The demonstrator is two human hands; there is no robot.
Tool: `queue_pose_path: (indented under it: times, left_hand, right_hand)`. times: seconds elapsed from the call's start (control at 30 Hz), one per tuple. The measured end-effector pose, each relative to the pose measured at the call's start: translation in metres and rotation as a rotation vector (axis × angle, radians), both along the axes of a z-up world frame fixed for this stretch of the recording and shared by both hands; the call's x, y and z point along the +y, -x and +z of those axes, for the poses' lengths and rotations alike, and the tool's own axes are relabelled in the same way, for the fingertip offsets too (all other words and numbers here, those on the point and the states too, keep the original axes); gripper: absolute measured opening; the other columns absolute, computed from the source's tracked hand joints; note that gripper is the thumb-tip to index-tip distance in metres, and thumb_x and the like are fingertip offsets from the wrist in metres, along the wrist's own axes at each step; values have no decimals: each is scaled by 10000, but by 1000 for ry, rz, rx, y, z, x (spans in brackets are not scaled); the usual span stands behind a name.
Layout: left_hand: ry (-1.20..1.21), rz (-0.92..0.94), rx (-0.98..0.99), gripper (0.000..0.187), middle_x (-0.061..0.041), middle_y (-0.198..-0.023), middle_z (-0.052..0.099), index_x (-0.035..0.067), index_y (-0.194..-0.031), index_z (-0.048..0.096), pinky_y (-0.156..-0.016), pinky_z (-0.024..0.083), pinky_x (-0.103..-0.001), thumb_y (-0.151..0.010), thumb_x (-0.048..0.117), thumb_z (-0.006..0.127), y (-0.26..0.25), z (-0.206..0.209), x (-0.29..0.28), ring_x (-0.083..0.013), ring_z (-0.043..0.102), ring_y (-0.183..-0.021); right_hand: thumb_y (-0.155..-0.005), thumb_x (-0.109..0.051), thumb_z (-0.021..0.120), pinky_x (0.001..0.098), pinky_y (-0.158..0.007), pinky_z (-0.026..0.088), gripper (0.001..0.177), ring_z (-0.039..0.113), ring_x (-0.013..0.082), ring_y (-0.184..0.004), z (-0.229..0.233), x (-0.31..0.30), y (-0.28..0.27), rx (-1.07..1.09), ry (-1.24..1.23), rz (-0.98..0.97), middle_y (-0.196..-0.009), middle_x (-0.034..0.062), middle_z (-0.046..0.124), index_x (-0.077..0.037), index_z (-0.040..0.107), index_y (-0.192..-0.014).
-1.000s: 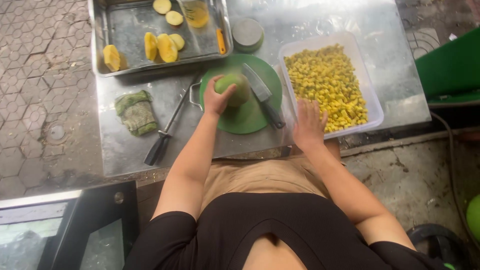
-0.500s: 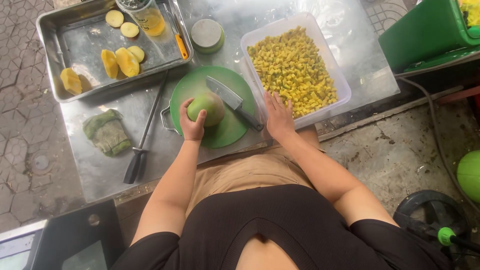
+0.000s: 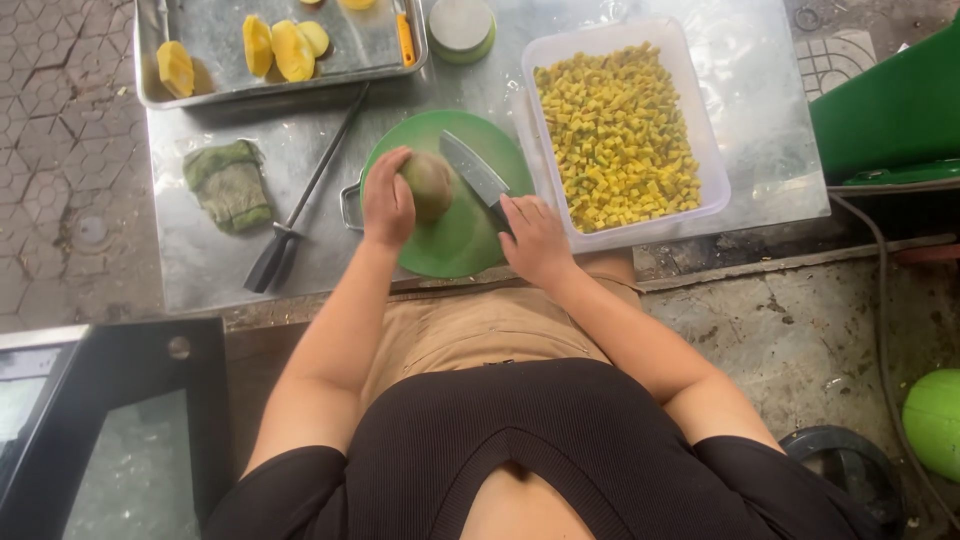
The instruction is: The person is slicing mangoes into small cubes and placing them into a plastic container.
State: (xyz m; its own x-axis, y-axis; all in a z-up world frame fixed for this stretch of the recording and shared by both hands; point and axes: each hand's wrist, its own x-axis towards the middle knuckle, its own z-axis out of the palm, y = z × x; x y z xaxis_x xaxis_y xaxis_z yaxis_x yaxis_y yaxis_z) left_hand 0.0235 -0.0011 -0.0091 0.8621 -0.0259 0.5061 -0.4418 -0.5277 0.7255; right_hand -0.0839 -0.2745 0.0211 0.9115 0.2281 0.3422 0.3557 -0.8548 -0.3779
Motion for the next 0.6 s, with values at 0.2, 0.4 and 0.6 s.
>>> queue_pose_path:
  times: [0.2, 0.4, 0.6]
  left_hand:
    - [-313, -291, 287, 1070, -214, -1427, 490, 29, -1435, 408, -1102, 399, -460, -609, 433, 954, 9, 86, -12, -416, 484, -1330]
    - [-491, -119, 690, 1263, -176, -1520, 427, 106, -1511, 285, -1092, 458, -420, -499, 349, 1001, -8, 92, -27, -358, 476, -1379]
    - [-546, -31, 800, 1334, -187, -1515, 421, 39, -1545, 228, -1108, 441, -417, -491, 305, 1001, -13, 88, -33, -361, 466, -1381]
  right_hand:
    - [-905, -75, 616, 484, -974, 480, 712, 528, 403, -1184, -45, 10, -27, 332, 118, -58, -1380, 215, 518, -20, 376, -1573]
    - [-961, -171, 527, 541, -925, 470, 605, 587, 464, -1102, 22, 11, -35, 558, -167, -115, -1201, 291, 605, -18, 344, -1517]
    - [-1025, -249, 464, 581, -806, 494, 377, 665, 470, -904, 90, 13, -22, 632, -13, -52, -922, 264, 703, -14, 488, -1319]
